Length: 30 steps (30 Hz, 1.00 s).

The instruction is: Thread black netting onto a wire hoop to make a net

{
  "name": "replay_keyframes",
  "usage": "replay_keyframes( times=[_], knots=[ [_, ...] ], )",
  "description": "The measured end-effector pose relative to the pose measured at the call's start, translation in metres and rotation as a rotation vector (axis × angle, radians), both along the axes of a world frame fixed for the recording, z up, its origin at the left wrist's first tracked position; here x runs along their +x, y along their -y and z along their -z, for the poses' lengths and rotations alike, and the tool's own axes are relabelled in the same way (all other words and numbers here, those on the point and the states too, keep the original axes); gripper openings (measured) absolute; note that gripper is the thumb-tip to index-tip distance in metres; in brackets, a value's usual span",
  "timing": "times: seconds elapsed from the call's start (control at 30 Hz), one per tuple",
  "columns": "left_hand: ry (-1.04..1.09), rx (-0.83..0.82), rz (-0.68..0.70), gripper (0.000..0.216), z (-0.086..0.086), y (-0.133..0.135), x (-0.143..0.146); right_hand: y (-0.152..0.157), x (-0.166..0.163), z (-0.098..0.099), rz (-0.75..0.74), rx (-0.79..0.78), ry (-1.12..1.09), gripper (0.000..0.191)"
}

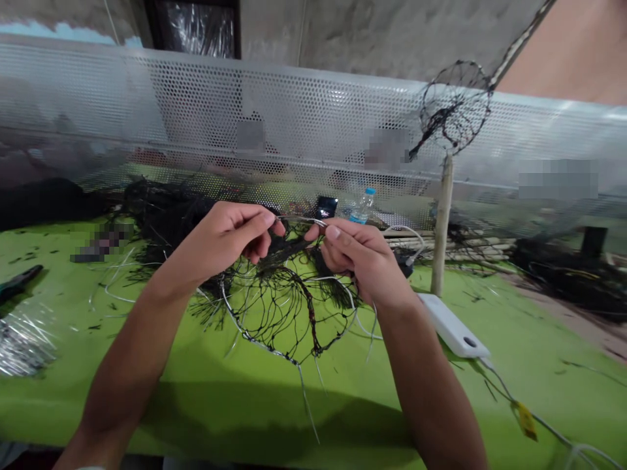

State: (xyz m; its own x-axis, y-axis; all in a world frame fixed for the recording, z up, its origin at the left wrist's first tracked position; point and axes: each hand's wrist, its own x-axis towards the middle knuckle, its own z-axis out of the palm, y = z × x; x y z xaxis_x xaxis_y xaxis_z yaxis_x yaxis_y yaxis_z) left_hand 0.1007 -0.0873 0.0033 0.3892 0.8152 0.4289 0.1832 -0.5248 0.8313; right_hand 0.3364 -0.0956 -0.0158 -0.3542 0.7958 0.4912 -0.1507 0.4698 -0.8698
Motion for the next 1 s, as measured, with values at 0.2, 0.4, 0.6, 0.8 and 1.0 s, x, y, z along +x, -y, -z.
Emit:
replay_keyframes(
  times=[0.2, 0.4, 0.6, 0.8, 1.0],
  knots=[
    [0.053, -0.171, 0.106, 0.040, 0.005, -0.006, 0.005, -0.004, 0.004, 0.004, 0.012, 0.009, 0.060, 0.026],
    [0.056, -0.162, 0.095, 0.039, 0.004, 0.001, 0.007, -0.002, 0.011, 0.001, -0.079, -0.012, 0.111, 0.023],
    [-0.022, -0.073, 0.064, 0.040, 0.003, 0.009, 0.008, 0.006, 0.008, -0.004, -0.050, 0.010, 0.193, 0.029],
    [-0.125, 0.070, 0.023, 0.035, 0.000, 0.009, 0.007, 0.005, 0.010, -0.008, 0.021, 0.037, 0.167, 0.034],
    [0.002, 0.197, 0.067, 0.027, 0.004, 0.006, 0.010, 0.010, 0.021, -0.012, 0.195, 0.172, 0.195, 0.030]
  ],
)
